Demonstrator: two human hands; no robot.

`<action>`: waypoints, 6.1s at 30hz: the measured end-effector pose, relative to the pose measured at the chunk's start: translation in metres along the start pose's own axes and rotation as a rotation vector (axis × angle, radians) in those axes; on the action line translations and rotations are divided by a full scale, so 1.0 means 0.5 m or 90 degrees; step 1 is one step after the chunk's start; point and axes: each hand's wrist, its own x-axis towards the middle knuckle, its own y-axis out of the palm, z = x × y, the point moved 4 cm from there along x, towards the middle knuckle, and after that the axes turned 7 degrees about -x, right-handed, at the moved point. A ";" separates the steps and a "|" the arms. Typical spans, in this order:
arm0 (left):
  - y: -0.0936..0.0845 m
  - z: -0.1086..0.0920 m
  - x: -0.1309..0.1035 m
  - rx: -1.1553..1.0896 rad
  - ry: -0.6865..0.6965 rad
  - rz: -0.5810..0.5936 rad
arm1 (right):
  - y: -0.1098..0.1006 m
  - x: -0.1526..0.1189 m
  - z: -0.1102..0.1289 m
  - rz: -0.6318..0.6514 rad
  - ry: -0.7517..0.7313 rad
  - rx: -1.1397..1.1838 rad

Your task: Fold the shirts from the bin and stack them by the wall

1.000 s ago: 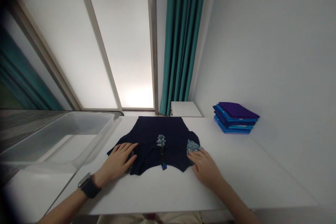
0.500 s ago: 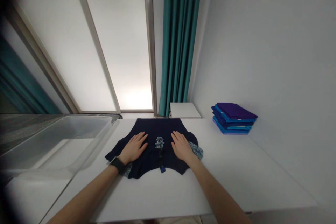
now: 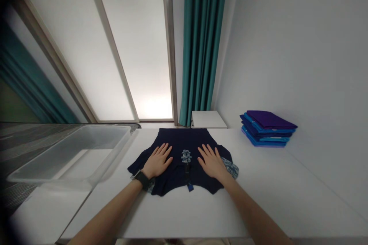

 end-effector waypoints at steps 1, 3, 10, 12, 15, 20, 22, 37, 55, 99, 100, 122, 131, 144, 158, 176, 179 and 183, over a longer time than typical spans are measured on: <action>0.002 -0.007 0.002 -0.004 0.008 0.000 | 0.001 -0.007 -0.006 0.001 0.010 -0.006; 0.007 -0.023 0.008 -0.011 0.016 -0.001 | 0.002 -0.023 -0.015 0.003 0.034 -0.023; 0.012 -0.052 0.010 -0.010 -0.037 -0.016 | 0.000 -0.064 -0.017 -0.007 0.062 -0.078; 0.009 -0.052 -0.003 -0.002 -0.046 -0.012 | -0.003 -0.066 -0.013 -0.012 0.045 -0.080; 0.001 -0.050 -0.031 0.010 -0.052 -0.003 | -0.009 -0.068 0.001 -0.016 0.012 -0.072; -0.015 -0.044 -0.085 0.033 -0.075 0.009 | -0.015 -0.082 0.045 -0.031 -0.013 -0.055; -0.020 -0.042 -0.099 0.036 -0.079 0.016 | -0.018 -0.090 0.059 -0.033 -0.010 -0.045; -0.010 0.031 0.047 0.000 -0.045 -0.027 | -0.019 0.064 0.006 -0.063 -0.046 0.017; -0.004 0.020 -0.061 0.019 -0.021 -0.030 | -0.009 -0.063 0.056 -0.015 -0.006 0.002; -0.034 -0.004 -0.063 -0.009 -0.018 -0.033 | -0.009 0.017 0.040 0.004 -0.005 -0.014; -0.039 0.000 -0.043 -0.016 -0.008 -0.042 | -0.010 0.017 0.040 0.005 -0.004 -0.012; -0.008 0.013 -0.008 -0.001 -0.043 0.010 | -0.017 -0.041 0.052 0.013 0.010 0.019; -0.033 0.074 0.103 0.003 -0.103 -0.015 | -0.047 0.102 0.020 -0.034 0.028 0.013; 0.016 0.114 0.098 0.028 -0.197 0.012 | 0.026 0.085 -0.018 0.036 0.156 -0.011; -0.007 0.125 0.138 -0.002 -0.183 0.005 | -0.004 0.164 -0.071 0.046 0.146 0.012; 0.023 0.169 0.163 0.004 -0.255 0.025 | 0.039 0.204 -0.125 0.117 0.245 0.030; 0.022 0.170 0.163 -0.001 -0.255 0.024 | 0.039 0.209 -0.134 0.108 0.259 0.027; 0.023 0.171 0.163 -0.008 -0.254 0.020 | 0.044 0.215 -0.144 0.107 0.279 0.021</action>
